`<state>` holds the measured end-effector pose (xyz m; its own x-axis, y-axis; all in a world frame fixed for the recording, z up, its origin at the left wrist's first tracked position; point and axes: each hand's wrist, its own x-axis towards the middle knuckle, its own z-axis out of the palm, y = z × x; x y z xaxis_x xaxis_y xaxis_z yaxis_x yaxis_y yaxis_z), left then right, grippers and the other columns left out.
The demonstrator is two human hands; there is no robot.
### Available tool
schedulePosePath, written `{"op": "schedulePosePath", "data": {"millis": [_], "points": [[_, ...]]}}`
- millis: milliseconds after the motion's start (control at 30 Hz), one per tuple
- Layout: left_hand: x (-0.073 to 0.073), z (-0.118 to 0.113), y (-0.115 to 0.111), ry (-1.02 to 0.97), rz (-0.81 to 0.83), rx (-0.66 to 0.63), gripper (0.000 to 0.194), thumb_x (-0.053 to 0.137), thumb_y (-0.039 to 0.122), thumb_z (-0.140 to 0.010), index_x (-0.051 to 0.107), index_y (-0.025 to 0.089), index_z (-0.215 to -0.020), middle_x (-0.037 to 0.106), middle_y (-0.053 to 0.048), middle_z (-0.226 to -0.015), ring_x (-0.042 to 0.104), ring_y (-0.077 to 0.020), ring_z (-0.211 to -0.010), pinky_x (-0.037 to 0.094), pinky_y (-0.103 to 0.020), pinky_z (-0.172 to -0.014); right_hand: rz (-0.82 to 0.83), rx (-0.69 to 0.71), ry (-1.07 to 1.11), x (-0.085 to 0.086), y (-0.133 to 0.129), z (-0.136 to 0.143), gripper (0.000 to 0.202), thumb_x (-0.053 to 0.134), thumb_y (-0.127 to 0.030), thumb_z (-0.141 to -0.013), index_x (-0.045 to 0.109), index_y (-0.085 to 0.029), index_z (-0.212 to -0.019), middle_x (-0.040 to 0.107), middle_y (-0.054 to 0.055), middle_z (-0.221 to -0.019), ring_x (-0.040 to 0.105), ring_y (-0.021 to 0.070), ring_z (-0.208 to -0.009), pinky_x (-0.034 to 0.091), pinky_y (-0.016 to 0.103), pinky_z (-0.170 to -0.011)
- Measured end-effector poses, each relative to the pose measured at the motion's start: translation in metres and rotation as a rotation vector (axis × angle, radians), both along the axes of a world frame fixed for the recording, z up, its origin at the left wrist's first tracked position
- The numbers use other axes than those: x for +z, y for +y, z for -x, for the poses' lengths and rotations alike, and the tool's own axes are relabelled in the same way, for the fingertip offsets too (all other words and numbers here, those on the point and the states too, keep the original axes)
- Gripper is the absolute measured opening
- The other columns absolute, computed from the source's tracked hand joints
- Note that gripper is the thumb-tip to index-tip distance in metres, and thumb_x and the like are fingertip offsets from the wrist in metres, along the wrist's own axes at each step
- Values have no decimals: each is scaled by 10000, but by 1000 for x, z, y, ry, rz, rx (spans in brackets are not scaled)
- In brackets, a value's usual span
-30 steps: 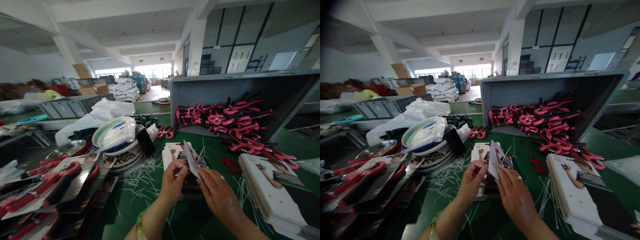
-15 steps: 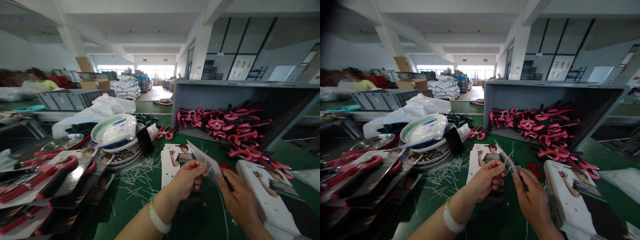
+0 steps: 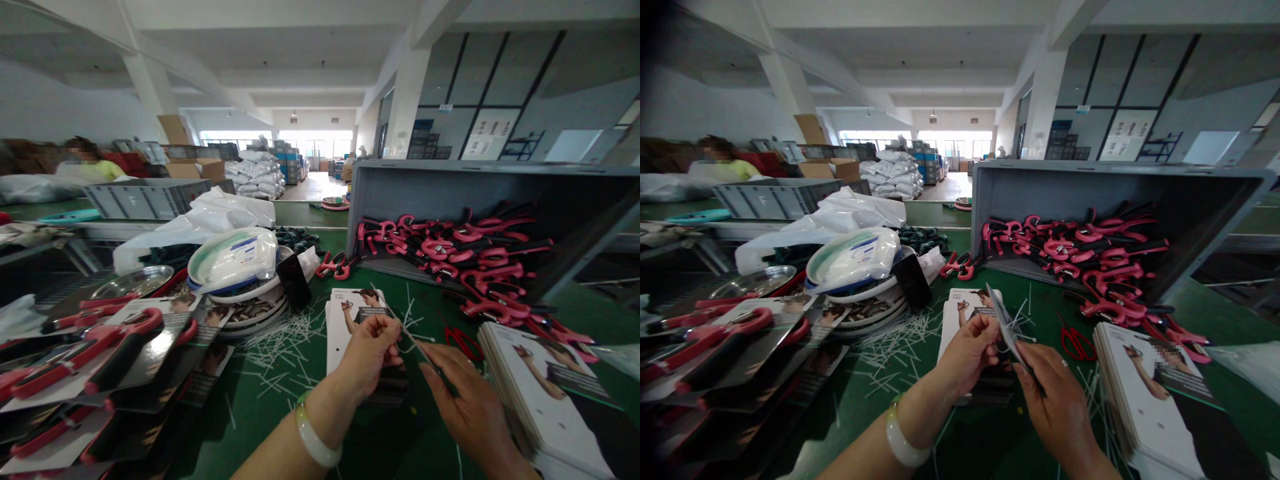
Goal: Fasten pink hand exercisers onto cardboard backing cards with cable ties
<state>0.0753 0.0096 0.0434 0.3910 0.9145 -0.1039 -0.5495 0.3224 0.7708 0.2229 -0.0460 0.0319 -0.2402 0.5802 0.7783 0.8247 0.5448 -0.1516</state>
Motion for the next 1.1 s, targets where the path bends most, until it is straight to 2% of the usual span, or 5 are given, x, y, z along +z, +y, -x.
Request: {"op": "schedulePosePath", "data": {"millis": [233,400,533,700,1100], "points": [[-7,29,-15,89,-81,107,520,741,479,-650,500,230,-1037,571,50,-791,546,-55,-570,477,-197,-567,-101,41,-216,-12,5,14,242,441,-235,-934,609,-123,-1066,677,114,-954,626,199,-909,541,330,-801],[-6,65,-5,780,-337,-37,269,693,310,-659,664,162,-882,592,8,-770,525,-86,-581,448,-236,-596,-104,75,-364,-30,4,26,292,378,-149,-925,633,-119,-1064,683,125,-984,623,225,-945,548,354,-795],[-6,76,3,1264,-612,99,94,649,278,-707,703,216,-751,616,-15,-817,565,-142,-687,459,-285,-697,-90,94,-406,-35,7,39,326,340,-146,-932,645,-122,-1043,692,118,-967,634,220,-914,556,345,-768],[-18,79,-1,1024,-714,393,94,586,246,-784,646,199,-729,616,-67,-1001,585,-193,-939,482,-284,-736,-31,73,-343,-31,17,52,275,406,-173,-922,654,-118,-1029,690,118,-969,631,223,-923,550,344,-800],[-73,101,-3,1079,-554,453,329,693,291,-701,688,227,-1023,577,-109,-1234,499,-282,-1194,354,-485,-1033,56,88,-18,-30,43,27,260,555,-371,-862,646,-185,-1019,682,101,-1012,619,224,-984,520,396,-848]]}}
